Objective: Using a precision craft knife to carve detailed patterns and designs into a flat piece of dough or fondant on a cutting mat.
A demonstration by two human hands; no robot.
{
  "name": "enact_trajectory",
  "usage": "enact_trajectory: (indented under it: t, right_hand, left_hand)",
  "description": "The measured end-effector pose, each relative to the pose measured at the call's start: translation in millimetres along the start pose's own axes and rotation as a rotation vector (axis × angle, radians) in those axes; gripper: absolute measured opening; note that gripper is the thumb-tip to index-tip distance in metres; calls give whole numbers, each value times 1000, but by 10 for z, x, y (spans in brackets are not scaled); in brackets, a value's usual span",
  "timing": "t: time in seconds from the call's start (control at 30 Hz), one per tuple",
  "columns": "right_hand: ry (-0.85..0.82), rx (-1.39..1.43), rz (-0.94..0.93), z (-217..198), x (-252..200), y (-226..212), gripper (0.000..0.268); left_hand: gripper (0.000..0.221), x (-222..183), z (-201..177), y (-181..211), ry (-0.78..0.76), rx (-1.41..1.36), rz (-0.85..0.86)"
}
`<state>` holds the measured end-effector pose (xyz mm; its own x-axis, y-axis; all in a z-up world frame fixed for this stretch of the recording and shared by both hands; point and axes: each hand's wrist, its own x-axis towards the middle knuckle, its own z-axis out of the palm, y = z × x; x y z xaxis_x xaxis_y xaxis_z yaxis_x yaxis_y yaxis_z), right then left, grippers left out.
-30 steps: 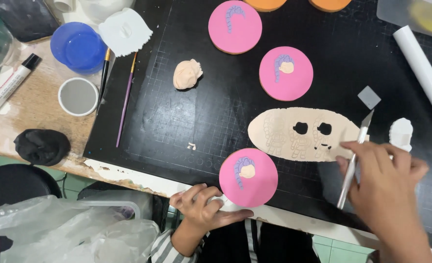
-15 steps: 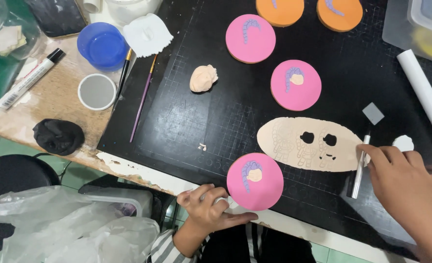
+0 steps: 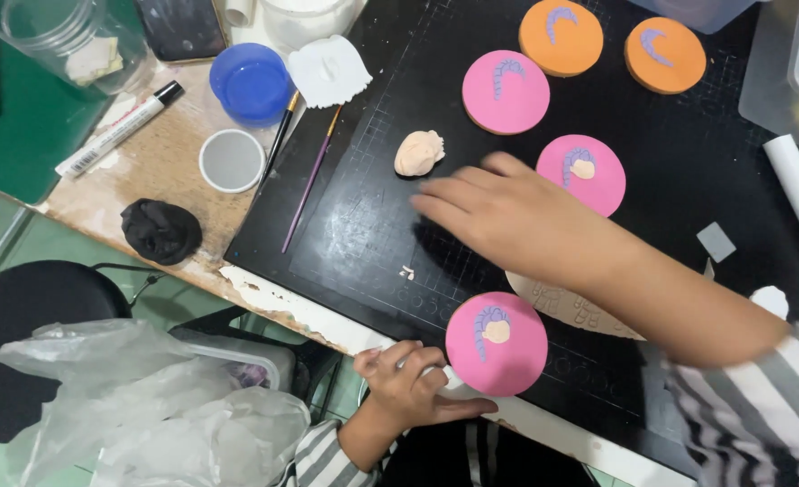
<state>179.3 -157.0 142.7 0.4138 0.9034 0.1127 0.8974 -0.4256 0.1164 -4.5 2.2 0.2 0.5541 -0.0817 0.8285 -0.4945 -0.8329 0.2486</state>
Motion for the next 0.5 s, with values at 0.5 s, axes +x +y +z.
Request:
enact_trajectory:
  t: [0.5]
  right_hand:
    - [326,-339,-342,920,1683,110,25]
  left_hand:
    - [78,-24,37,-39,10,-48,-2]
